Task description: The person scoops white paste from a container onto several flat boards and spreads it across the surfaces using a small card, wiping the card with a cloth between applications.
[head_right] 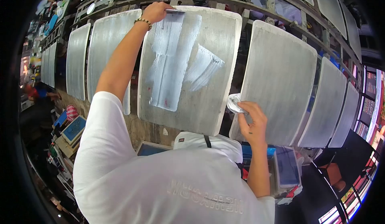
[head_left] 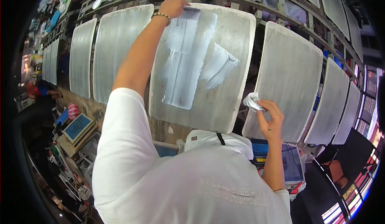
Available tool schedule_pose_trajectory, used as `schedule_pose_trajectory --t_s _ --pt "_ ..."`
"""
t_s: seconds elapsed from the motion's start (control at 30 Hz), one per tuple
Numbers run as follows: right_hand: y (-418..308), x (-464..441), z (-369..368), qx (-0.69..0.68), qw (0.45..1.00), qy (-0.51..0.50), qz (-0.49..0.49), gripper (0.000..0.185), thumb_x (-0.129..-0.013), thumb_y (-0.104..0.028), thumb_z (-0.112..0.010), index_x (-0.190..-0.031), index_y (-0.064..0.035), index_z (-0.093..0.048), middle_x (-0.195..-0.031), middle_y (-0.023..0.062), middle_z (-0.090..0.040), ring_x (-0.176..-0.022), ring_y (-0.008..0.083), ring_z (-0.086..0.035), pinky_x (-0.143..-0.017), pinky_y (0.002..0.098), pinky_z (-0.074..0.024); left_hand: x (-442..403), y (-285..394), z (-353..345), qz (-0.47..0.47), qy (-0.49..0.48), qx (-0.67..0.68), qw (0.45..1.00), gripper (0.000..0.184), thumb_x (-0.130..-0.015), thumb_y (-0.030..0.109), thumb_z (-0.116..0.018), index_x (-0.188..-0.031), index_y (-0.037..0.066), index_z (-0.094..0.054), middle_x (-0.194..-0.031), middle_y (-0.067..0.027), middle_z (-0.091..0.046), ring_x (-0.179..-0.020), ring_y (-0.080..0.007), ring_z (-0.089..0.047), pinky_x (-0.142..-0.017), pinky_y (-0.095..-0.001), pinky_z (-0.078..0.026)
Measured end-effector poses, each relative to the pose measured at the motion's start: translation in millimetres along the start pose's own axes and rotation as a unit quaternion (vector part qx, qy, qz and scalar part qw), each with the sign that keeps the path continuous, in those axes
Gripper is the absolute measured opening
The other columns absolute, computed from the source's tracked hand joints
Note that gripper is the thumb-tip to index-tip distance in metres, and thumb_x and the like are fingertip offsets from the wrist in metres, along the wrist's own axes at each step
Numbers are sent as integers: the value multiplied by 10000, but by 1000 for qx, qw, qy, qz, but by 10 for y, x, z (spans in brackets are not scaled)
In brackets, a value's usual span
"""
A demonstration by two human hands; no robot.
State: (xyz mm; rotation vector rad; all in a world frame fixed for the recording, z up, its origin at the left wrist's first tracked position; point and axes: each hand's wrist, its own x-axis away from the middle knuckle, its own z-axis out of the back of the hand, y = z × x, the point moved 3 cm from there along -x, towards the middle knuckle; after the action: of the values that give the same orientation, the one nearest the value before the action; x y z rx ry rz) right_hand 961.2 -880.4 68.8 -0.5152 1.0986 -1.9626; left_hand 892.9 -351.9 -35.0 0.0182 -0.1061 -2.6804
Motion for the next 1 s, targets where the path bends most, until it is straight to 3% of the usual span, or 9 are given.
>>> schedule_pose_trajectory --t_s 0.2,0.3,0.4,0.53,0.67,0.73,0.83,0.9,1.0 --pt "87 79 -113 -11 1000 -14 9 273 -801 75 -666 -1053 -7 -728 -1050 152 -727 -956 282 -707 -843 339 -550 546 219 -131 52 21 15 998 395 -828 100 -583 -1133 240 -792 -1018 -167 -754 -969 -352 -715 -886 -462 -566" --pt "72 -3 -164 -22 999 -27 20 272 -802 75 -665 -1053 -5 -727 -1048 149 -726 -943 279 -704 -833 334 -547 1272 472 -124 2 81 54 995 405 -785 -17 -575 -1110 115 -776 -1101 -118 -756 -976 -323 -722 -873 -418 -578" --pt "104 -92 -176 -36 998 -47 33 273 -803 76 -656 -1054 -3 -727 -1046 149 -725 -937 276 -703 -832 332 -546 2157 836 -36 19 74 92 993 425 -703 -66 -583 -1074 34 -765 -1122 -157 -749 -957 -333 -716 -866 -419 -569" --pt "233 -132 -127 -66 995 -55 42 286 -801 78 -646 -1061 -6 -730 -1045 147 -725 -937 263 -705 -826 329 -545 3656 1451 -136 95 36 87 991 646 -681 -91 -576 -1291 82 -699 -1372 -116 -662 -1286 -346 -579 -1064 -481 -426" --pt "399 -12 89 -68 995 -56 46 283 -802 73 -651 -1061 -8 -732 -1047 143 -727 -936 258 -706 -824 327 -545 4485 1968 134 132 -4 99 986 535 -735 -61 -579 -1228 88 -721 -1317 -120 -687 -1238 -362 -603 -1062 -484 -434" --pt "487 81 201 -74 995 -68 30 279 -802 69 -654 -1059 -6 -732 -1048 142 -728 -937 260 -707 -828 326 -545 4461 1986 255 138 -76 141 977 516 -721 -94 -568 -1172 80 -748 -1236 -123 -724 -1176 -357 -649 -1035 -472 -473" --pt "622 202 407 -61 996 -59 34 271 -806 59 -663 -1062 -2 -729 -1050 145 -728 -940 267 -711 -830 337 -549 3583 1865 460 90 -14 162 983 518 -694 -139 -557 -1130 54 -759 -1164 -167 -738 -1106 -356 -689 -999 -463 -519" --pt "669 298 535 -48 997 -55 25 271 -807 59 -664 -1063 -1 -728 -1050 149 -728 -942 271 -712 -831 341 -551 2737 1848 516 43 45 188 980 508 -755 -130 -530 -1182 41 -745 -1166 -189 -734 -1073 -353 -703 -991 -452 -530" --pt "641 341 737 -24 999 -38 28 264 -811 56 -666 -1061 -1 -728 -1055 153 -725 -952 281 -711 -844 349 -552 1433 1710 209 -19 91 139 986 435 -769 -71 -576 -1144 64 -752 -1162 -155 -737 -1052 -360 -694 -947 -433 -540"
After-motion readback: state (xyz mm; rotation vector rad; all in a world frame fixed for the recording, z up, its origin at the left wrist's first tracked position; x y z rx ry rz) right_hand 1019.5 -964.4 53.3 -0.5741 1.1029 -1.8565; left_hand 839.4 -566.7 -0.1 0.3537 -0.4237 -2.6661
